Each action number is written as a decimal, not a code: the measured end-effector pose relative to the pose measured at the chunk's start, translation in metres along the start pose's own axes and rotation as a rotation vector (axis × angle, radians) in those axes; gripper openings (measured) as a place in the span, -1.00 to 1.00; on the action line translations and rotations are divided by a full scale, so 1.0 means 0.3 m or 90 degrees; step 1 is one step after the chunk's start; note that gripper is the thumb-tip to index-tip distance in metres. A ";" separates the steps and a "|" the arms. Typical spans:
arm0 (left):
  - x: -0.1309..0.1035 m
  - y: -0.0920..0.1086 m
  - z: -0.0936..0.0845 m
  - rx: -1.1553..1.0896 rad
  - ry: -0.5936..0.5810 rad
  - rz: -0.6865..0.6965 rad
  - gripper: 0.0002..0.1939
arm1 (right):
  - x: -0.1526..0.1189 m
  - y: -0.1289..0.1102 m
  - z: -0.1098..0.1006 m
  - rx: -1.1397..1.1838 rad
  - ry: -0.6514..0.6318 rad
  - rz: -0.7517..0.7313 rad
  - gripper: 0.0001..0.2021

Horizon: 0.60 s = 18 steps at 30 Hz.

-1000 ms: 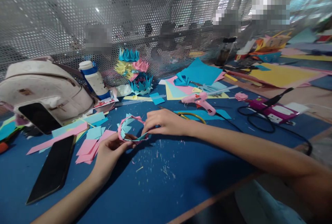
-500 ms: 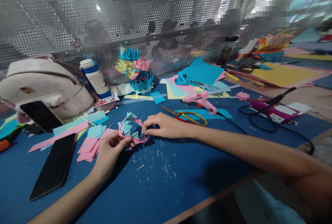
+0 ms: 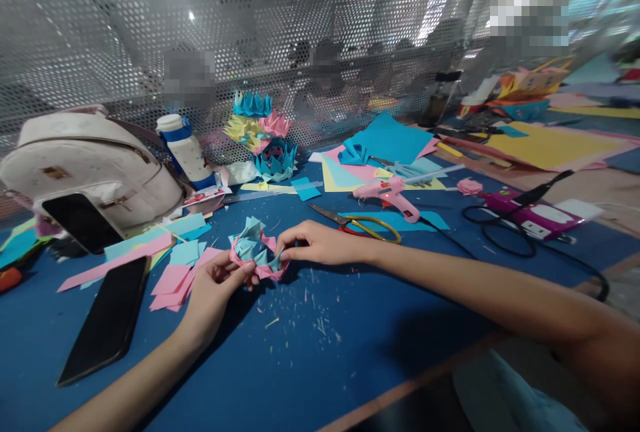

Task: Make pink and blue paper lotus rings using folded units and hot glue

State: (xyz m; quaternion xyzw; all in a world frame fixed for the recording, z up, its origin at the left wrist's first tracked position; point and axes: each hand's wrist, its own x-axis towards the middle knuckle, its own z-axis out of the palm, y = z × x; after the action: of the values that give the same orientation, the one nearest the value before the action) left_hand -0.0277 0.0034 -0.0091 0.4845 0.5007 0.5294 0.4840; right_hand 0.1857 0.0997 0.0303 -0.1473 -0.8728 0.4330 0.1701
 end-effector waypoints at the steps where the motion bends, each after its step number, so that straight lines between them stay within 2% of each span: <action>1: 0.001 -0.001 0.000 -0.005 0.001 -0.001 -0.76 | 0.001 0.003 0.001 0.000 0.000 0.003 -0.82; 10: 0.004 -0.009 -0.007 -0.012 0.015 0.001 -0.73 | -0.007 0.007 0.020 -0.005 -0.006 0.000 -0.76; 15: 0.004 -0.012 -0.008 -0.013 0.021 0.004 -0.73 | -0.012 0.000 0.044 0.001 0.061 0.025 -0.70; 18: 0.004 -0.013 -0.008 -0.017 0.027 0.000 -0.72 | -0.011 0.002 0.055 0.017 0.064 0.031 -0.71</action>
State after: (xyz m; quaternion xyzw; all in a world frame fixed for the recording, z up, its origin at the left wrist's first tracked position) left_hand -0.0301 0.0046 -0.0132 0.4666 0.5038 0.5461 0.4799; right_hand 0.1819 0.0871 0.0200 -0.1881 -0.8534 0.4407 0.2052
